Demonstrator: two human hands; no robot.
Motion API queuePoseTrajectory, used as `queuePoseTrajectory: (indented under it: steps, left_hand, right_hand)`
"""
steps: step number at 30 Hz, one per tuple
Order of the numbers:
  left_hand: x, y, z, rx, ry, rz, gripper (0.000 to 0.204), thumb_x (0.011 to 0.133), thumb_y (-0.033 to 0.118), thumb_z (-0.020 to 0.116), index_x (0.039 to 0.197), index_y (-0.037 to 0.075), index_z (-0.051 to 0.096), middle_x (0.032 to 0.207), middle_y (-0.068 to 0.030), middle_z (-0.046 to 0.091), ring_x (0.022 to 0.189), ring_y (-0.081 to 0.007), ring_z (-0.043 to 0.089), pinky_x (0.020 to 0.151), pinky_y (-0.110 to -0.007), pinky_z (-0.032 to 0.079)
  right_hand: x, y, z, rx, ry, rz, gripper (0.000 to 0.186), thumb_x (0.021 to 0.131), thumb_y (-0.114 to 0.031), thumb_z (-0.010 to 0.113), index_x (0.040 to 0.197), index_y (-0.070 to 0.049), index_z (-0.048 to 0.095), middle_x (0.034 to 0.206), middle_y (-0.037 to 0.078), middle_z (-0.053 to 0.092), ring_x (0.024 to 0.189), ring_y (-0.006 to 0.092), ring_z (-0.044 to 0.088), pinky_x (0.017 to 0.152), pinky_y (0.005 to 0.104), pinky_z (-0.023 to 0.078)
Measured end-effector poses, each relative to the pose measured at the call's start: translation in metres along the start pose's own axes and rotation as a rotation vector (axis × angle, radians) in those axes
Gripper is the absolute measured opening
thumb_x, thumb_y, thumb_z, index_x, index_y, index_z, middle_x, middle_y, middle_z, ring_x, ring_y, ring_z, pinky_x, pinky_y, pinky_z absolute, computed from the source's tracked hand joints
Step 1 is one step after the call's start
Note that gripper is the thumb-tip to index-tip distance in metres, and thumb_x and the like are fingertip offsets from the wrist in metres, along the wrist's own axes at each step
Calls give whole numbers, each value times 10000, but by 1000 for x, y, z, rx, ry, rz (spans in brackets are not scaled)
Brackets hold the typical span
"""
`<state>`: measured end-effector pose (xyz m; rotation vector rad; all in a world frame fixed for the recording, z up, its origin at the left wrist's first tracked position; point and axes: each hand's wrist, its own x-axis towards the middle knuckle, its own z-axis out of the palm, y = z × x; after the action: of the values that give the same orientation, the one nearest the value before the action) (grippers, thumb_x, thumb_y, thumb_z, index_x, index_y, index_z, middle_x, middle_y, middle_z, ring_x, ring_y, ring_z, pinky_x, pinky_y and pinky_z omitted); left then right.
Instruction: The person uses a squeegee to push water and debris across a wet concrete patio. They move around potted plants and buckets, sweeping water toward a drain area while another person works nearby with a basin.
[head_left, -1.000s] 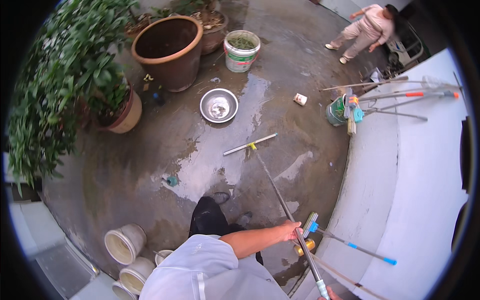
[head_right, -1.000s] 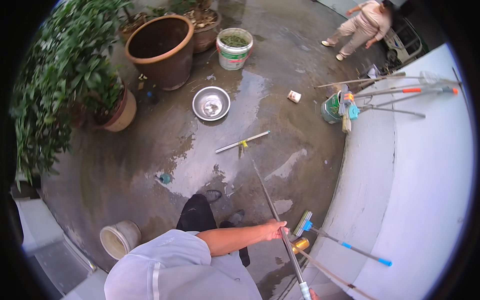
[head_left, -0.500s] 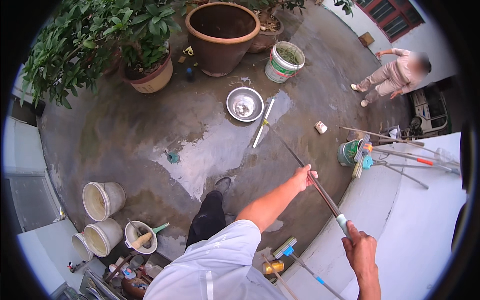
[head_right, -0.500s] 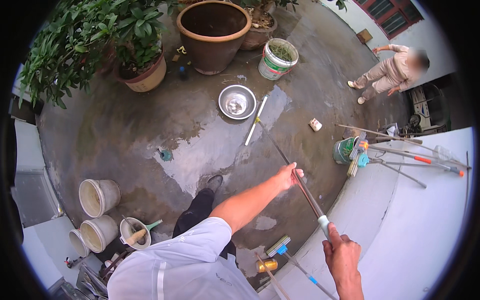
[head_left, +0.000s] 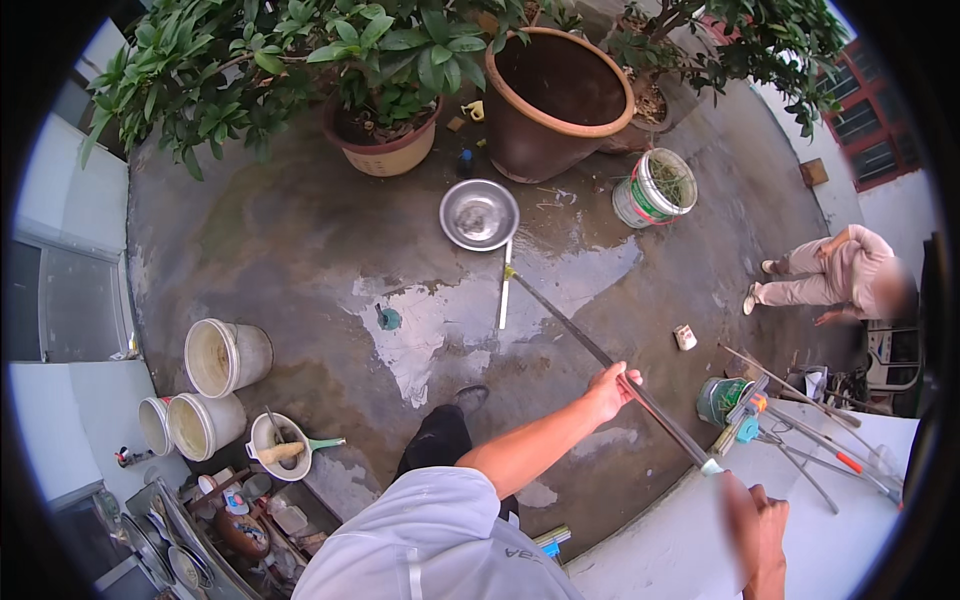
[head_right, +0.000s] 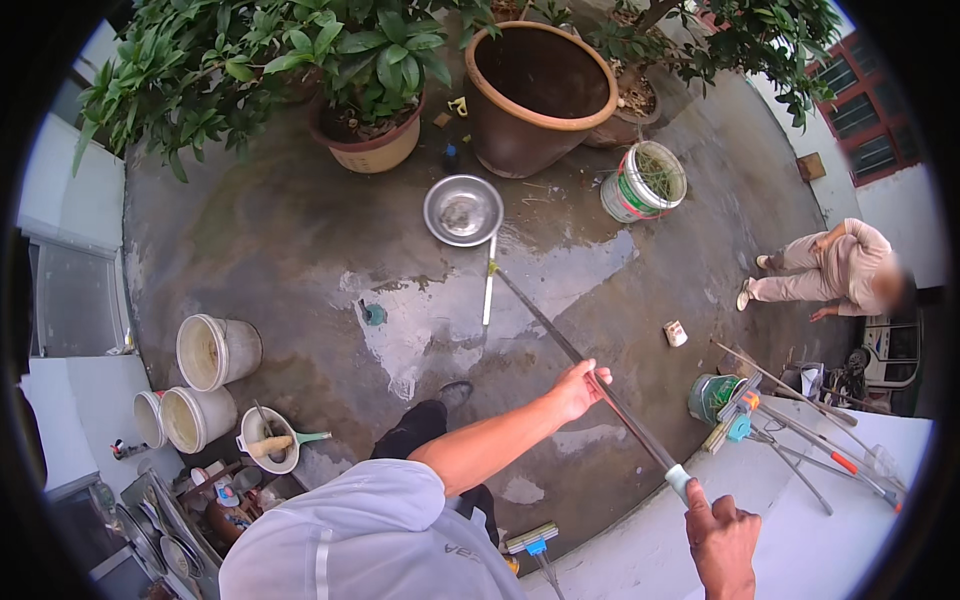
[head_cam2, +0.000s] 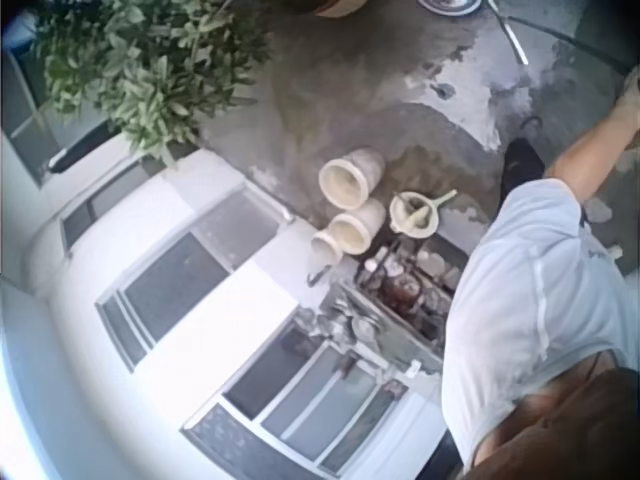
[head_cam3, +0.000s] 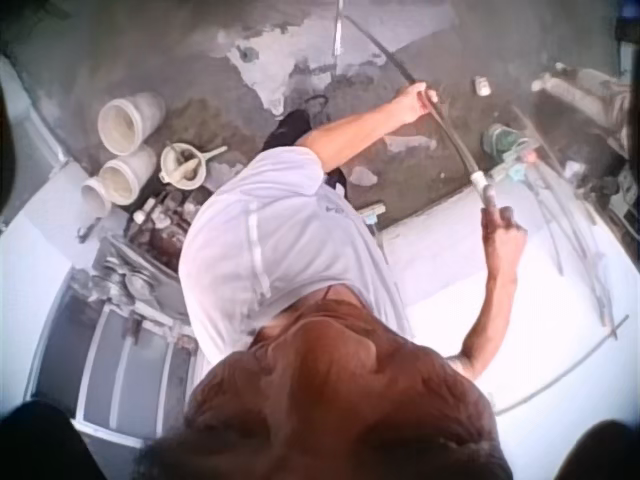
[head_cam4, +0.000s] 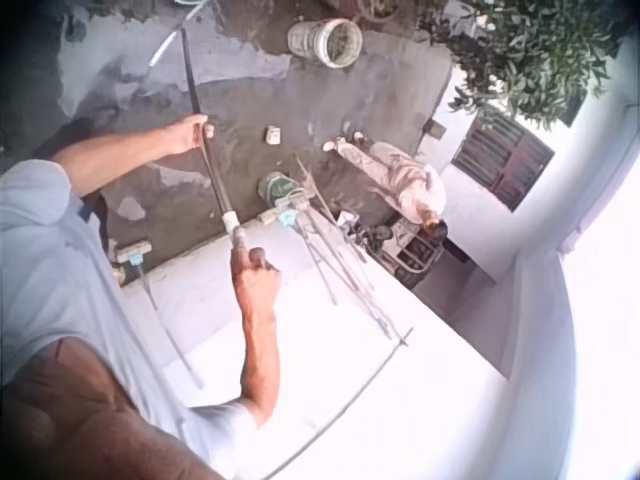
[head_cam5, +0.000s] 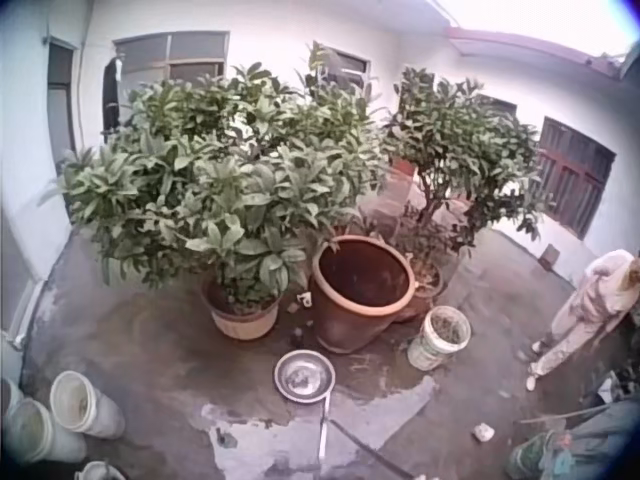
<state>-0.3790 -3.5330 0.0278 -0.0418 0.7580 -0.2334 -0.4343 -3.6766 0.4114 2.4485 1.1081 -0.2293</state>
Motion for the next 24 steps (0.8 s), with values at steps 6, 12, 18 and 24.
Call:
queuePoseTrajectory:
  steps: [6,12,18,24]
  left_hand:
    - [-18,65,-17,-193,-7,185,113,889,206,625,862,118,559,919,-86,686,850,-240,656,786,-392,508]
    - [-44,47,-12,-174,6,147,147,904,213,616,821,126,531,947,-92,690,893,-248,657,819,-395,501]
    - [-40,32,-37,-90,225,183,148,942,258,577,962,127,511,904,-110,695,813,-256,685,715,-397,550]
    - [-7,27,-68,233,573,237,355,933,286,565,1145,41,418,780,-138,658,628,-260,658,572,-436,557]
  right_hand:
    - [54,-4,0,-40,126,-182,458,717,-61,688,1157,-184,666,598,32,411,449,207,484,433,355,384]
    - [45,23,-3,79,111,-110,485,669,-108,765,1133,-215,678,612,43,445,477,232,507,453,366,396]
    - [40,39,32,315,5,-69,506,684,-146,784,1170,-226,670,628,37,497,518,231,535,482,366,401]
    - [52,35,101,432,-48,-137,463,733,-131,746,1178,-227,664,623,67,529,483,267,534,455,424,423]
